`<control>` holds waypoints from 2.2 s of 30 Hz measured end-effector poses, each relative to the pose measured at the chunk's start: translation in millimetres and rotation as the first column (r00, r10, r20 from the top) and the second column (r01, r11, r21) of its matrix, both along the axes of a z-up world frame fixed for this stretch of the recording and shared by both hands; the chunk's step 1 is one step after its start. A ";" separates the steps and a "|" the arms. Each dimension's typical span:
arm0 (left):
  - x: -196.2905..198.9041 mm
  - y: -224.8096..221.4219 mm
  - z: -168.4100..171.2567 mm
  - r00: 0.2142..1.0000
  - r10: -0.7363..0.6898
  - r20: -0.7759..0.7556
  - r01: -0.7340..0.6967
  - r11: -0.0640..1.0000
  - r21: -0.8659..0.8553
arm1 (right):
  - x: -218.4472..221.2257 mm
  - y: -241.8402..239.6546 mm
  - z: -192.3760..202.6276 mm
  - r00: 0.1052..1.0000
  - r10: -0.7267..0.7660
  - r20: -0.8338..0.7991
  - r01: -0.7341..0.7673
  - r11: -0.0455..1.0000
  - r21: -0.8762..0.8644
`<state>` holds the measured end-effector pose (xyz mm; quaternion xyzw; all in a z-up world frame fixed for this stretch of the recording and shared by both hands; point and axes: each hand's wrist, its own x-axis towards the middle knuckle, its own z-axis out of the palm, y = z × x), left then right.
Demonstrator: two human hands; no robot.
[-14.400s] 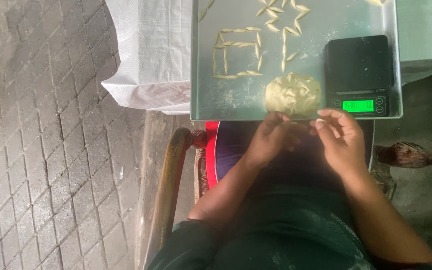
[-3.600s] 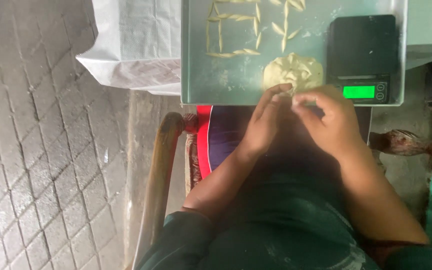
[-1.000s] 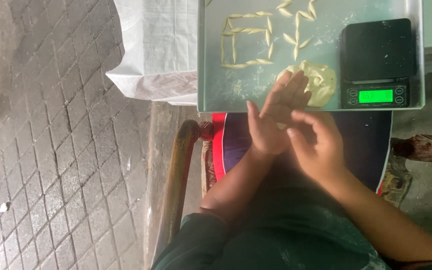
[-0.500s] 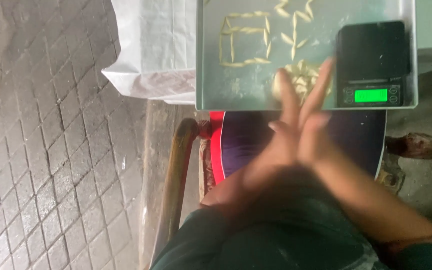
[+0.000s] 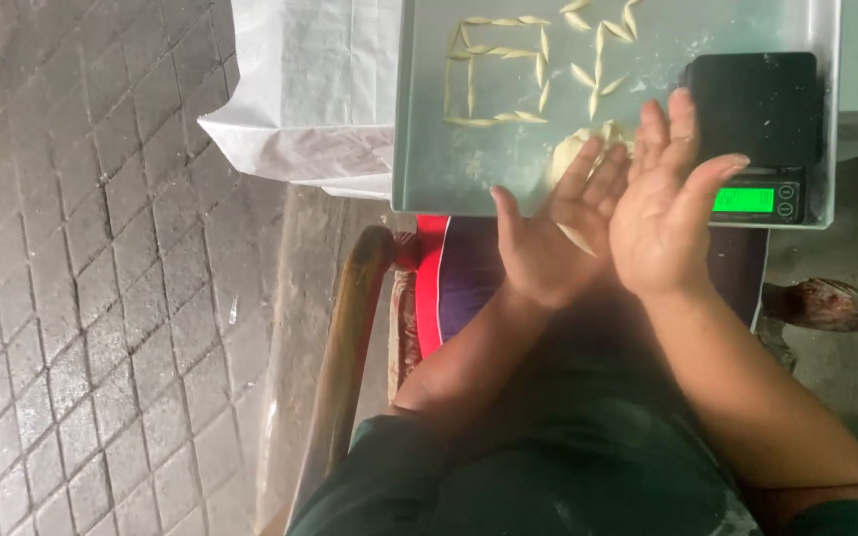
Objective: Weighing small pieces of dough on a digital scale and rolling them into thin strips to create a decorative pattern on a metal tray.
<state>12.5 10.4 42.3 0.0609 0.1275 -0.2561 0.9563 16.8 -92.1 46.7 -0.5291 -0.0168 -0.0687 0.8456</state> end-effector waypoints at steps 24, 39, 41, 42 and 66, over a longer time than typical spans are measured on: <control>7.8 7.2 -69.8 0.786 0.225 0.576 -0.425 0.873 0.239 | -14.7 -17.6 -5.3 0.943 0.066 0.326 0.295 0.293 -0.909; 27.1 34.8 -38.7 0.764 -0.014 0.645 -0.533 0.550 0.643 | 173.3 -133.0 -56.4 0.841 0.541 -0.016 0.172 -0.297 -0.939; 28.7 34.0 -41.1 0.760 -0.008 0.650 -0.526 0.580 0.622 | 172.7 -135.5 -61.6 0.820 0.573 0.000 0.202 -0.289 -0.936; 31.5 35.3 -37.3 0.764 -0.006 0.646 -0.524 0.579 0.625 | 172.4 -135.0 -61.7 0.818 0.575 -0.005 0.197 -0.289 -0.937; 59.8 10.4 -38.8 0.623 -0.749 0.227 -0.725 -0.443 0.527 | 99.5 -70.6 -36.1 0.947 0.004 -0.323 -0.319 0.159 -0.934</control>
